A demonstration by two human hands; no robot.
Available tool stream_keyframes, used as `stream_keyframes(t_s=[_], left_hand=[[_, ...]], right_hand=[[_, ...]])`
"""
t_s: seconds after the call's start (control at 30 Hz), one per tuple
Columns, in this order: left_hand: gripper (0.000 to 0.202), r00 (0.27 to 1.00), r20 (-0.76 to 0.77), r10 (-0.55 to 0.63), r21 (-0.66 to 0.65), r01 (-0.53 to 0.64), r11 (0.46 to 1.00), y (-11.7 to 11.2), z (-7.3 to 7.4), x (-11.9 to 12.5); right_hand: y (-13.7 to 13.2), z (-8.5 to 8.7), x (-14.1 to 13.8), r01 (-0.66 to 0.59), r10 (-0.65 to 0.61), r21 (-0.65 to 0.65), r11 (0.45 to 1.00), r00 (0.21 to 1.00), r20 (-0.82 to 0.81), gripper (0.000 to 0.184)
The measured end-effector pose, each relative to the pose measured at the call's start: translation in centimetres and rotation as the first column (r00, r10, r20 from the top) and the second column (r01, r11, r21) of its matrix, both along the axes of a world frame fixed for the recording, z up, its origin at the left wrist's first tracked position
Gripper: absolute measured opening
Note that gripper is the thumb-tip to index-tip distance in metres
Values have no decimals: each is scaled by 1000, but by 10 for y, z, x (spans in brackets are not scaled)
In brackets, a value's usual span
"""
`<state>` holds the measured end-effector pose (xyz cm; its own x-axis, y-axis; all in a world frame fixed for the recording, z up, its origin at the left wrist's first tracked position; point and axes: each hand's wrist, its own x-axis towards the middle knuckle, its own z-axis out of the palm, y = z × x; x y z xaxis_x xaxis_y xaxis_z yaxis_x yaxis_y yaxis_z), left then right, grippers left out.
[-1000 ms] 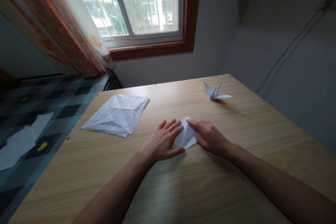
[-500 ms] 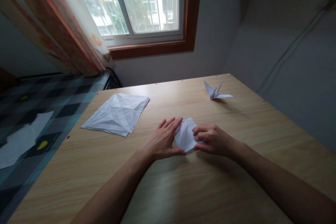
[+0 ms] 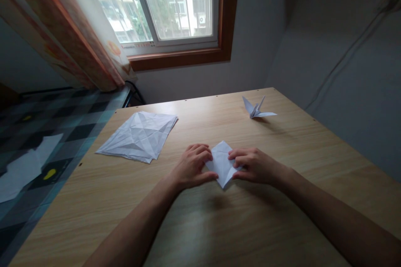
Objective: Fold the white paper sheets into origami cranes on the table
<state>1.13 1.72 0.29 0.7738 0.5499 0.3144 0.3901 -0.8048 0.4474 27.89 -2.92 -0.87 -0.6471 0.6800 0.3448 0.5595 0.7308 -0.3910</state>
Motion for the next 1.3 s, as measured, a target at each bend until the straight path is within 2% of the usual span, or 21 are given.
stream_keyframes(t_s=[0.1, 0.23, 0.4, 0.5, 0.7, 0.8, 0.93, 1.0, 1.13, 1.3], left_hand=[[41, 1000, -11, 14, 51, -14, 999, 0, -1, 2], [49, 998, -37, 44, 136, -38, 990, 0, -3, 5], [56, 991, -122, 55, 243, -24, 970, 0, -3, 6], [52, 987, -145, 63, 292, -18, 956, -1, -3, 7], [19, 973, -212, 94, 374, -8, 927, -5, 1, 8], [12, 960, -248, 128, 411, -16, 912, -6, 3, 8], [12, 957, -246, 155, 459, -26, 888, -7, 1, 9], [12, 957, -238, 167, 471, -36, 882, -8, 0, 9], [16, 955, -215, 203, 504, -70, 861, -9, -1, 11], [17, 963, -177, 203, 560, -71, 826, -10, -1, 12]], right_hand=[[0, 5, 1, 1, -8, 94, 996, 997, 75, 17], [-1, 9, 0, 35, -74, 210, 977, 980, 182, 18], [2, 5, 0, 80, -146, 278, 957, 964, 223, 17], [4, 0, 1, 113, -166, 282, 953, 971, 172, 19], [11, -10, 3, 140, -149, 268, 953, 989, 13, 18], [11, -8, 0, 162, -142, 279, 946, 986, -91, 14], [1, 2, -9, 300, -235, 366, 881, 948, -213, 7], [-6, 6, -16, 284, -213, 419, 862, 955, -208, 7], [-14, 5, -33, 150, -143, 444, 883, 988, -50, 19], [-8, -4, -44, 131, -164, 294, 947, 982, 90, 13]])
